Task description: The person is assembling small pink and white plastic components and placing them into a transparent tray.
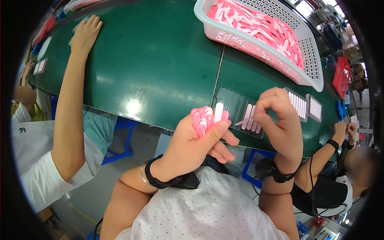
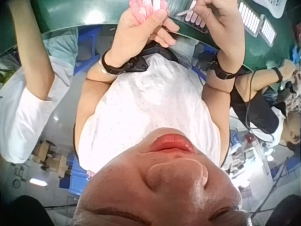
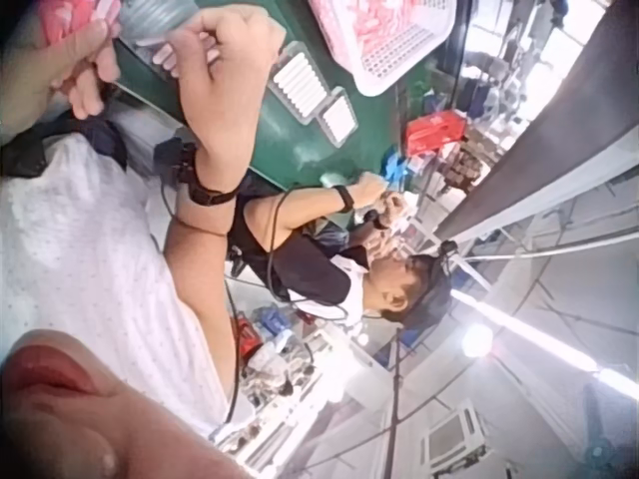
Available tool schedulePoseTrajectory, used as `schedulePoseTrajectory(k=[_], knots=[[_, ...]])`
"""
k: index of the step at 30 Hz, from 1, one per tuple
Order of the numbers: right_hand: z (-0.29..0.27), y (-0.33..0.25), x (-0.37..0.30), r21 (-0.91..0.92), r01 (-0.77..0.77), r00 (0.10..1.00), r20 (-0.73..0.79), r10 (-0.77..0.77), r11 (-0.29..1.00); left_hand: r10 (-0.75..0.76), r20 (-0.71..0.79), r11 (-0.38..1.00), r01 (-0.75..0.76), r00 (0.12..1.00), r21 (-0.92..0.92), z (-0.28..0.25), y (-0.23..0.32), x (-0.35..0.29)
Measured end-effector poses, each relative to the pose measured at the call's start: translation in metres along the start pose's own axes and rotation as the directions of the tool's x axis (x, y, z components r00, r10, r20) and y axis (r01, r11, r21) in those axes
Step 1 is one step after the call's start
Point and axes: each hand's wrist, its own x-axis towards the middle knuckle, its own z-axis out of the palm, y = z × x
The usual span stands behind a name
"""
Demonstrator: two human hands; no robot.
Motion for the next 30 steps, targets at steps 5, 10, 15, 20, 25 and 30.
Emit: schedulePoseTrajectory(k=[5, 10, 15, 20, 25, 30], knots=[[0.014, -0.001, 0.008, -0.569, 0.039, 0.999, 0.015, -0.037, 0.821, -0.004, -0.053, 0.999, 0.006, 0.999, 0.032, 0.002, 0.000, -0.002], [0.009, -0.006, -0.005, -0.579, -0.007, 0.990, -0.120, -0.076, 0.815, -0.020, -0.058, 0.999, 0.022, 0.998, 0.027, 0.000, 0.003, 0.000], [0.014, -0.006, -0.031, -0.704, 0.052, 0.989, -0.060, -0.132, 0.708, -0.033, -0.034, 0.998, 0.035, 0.999, 0.049, 0.003, 0.002, 0.002], [0.018, -0.012, -0.033, -0.701, 0.063, 0.987, -0.063, -0.150, 0.710, -0.009, -0.048, 0.998, 0.012, 0.999, 0.058, 0.003, 0.000, 0.000], [0.017, -0.008, -0.032, -0.742, 0.100, 0.984, -0.025, -0.177, 0.662, 0.010, -0.031, 0.993, -0.006, 0.999, 0.117, 0.004, -0.003, 0.000], [0.028, -0.019, -0.024, -0.156, 0.013, 0.993, -0.116, -0.031, 0.988, 0.014, 0.005, 0.980, -0.015, 1.000, 0.200, 0.005, -0.007, 0.001]])
